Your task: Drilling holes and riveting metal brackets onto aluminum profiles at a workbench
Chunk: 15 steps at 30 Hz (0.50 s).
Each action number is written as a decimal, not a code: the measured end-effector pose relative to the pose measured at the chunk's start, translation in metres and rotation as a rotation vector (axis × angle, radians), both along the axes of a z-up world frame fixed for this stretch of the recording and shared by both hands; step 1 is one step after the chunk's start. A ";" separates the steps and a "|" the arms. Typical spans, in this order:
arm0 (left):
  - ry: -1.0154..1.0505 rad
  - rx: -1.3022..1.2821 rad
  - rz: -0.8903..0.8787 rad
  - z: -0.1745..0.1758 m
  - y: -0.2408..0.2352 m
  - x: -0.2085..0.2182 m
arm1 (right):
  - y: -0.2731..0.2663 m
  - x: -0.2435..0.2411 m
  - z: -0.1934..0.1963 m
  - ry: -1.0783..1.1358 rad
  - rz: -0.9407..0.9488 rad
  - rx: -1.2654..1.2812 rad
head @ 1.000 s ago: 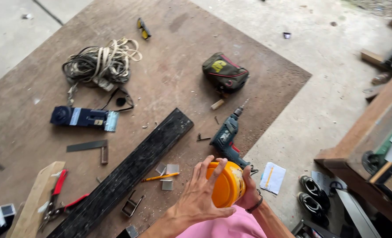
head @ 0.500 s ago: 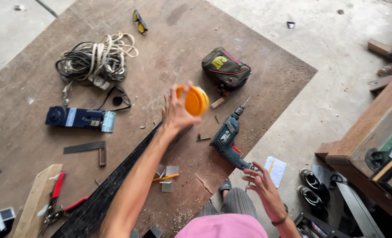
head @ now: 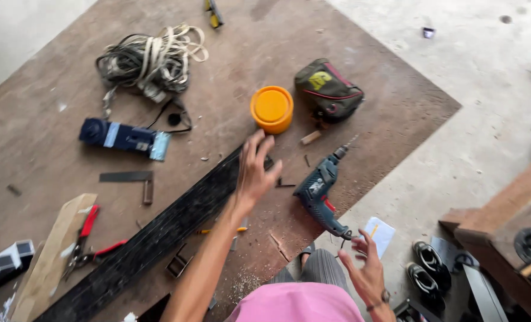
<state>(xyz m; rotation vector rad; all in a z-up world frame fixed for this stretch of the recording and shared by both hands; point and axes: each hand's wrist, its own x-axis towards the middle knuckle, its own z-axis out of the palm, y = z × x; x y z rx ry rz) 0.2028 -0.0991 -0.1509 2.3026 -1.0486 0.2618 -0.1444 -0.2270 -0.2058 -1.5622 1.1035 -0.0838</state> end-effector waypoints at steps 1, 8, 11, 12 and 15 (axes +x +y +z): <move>0.079 -0.017 -0.027 0.011 0.027 -0.026 | -0.005 0.016 0.001 -0.052 0.100 -0.181; 0.082 -0.125 0.599 0.020 0.268 -0.130 | -0.028 0.135 -0.022 0.101 0.560 -0.550; 0.031 -0.110 0.846 0.018 0.361 -0.176 | -0.020 0.153 -0.043 0.232 0.588 -0.551; 0.029 -0.108 0.859 0.012 0.380 -0.192 | -0.016 0.156 -0.042 0.228 0.600 -0.551; -0.070 -0.084 1.021 -0.010 0.418 -0.232 | -0.008 0.158 -0.038 0.255 0.525 -0.593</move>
